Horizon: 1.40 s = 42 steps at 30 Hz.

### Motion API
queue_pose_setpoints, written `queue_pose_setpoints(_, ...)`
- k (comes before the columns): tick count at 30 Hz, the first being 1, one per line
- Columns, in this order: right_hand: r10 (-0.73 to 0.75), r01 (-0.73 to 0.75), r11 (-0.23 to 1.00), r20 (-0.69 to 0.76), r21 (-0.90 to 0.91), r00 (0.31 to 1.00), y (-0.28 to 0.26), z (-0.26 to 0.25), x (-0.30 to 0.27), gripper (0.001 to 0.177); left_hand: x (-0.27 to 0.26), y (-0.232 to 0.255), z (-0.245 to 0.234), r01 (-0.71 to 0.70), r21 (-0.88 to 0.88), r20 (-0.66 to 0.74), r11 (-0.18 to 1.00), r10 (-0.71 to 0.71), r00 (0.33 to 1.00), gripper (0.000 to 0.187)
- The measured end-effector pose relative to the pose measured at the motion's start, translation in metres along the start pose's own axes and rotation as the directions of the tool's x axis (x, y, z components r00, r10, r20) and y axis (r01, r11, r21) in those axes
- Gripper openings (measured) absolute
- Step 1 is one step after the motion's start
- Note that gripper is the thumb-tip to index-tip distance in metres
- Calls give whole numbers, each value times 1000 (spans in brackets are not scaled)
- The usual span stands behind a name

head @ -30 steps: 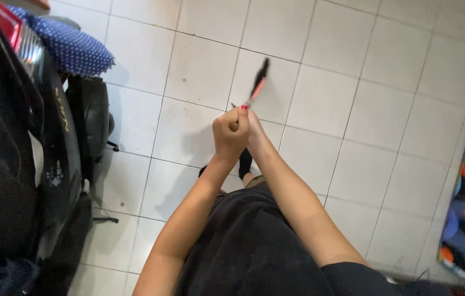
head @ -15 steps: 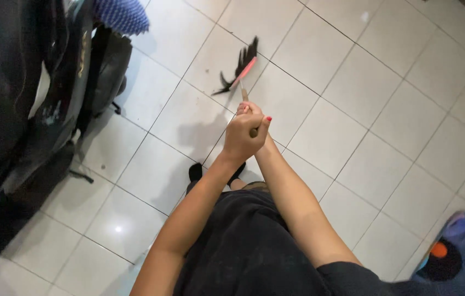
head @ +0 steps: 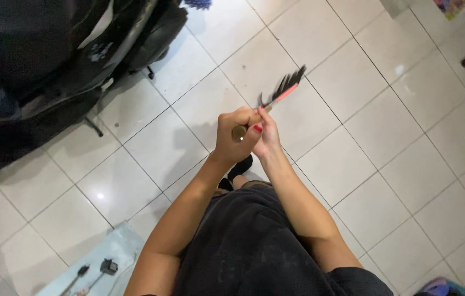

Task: Sweeping the tiled floor of a room containing a motorcycle and furniture.

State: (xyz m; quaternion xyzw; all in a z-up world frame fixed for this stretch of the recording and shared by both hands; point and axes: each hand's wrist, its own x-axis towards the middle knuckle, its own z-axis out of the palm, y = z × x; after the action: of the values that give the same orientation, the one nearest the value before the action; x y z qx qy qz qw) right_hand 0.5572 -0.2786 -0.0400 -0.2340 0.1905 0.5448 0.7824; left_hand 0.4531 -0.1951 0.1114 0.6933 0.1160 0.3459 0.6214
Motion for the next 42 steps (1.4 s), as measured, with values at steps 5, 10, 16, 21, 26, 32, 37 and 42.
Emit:
queue_pose_setpoints(5, 189, -186, 975, 12, -118, 982, 50, 43, -62, 48, -48, 27, -17, -75, -37, -102, 997, 70, 992, 27)
queue_pose_setpoints(10, 235, -165, 965, 386, -205, 892, 99, 32, -105, 48, -96, 53, -20, -271, 176, -270, 946, 311, 911, 40)
queue_pose_setpoints(16, 409, -920, 202, 824, 336, 391, 150, 105, -177, 65, -144, 88, -12, -327, 365, -392, 872, 463, 795, 47)
queue_pose_setpoints(21, 252, -912, -228, 926, 340, 282, 183, 62, -177, 55, -173, 92, -9, -251, 533, -393, 808, 499, 772, 45)
queue_pose_setpoints(26, 711, -757, 73, 499, 649, 496, 194, -78, -103, 39, -198, 55, -20, -138, 653, -363, 745, 467, 806, 41)
queue_pose_setpoints(32, 326, -254, 943, 445, -214, 834, 200, -166, -56, 34, -218, -11, -17, -41, 792, -191, 609, 311, 931, 41)
queue_pose_setpoints(37, 343, -231, 921, 370, -314, 863, 155, -152, -44, 28, -186, -14, 10, 51, 733, -215, 678, 159, 964, 48)
queue_pose_setpoints(42, 331, -199, 894, 291, -402, 897, 93, -137, -27, 23, -140, -27, 40, -17, 675, -187, 737, 194, 963, 43)
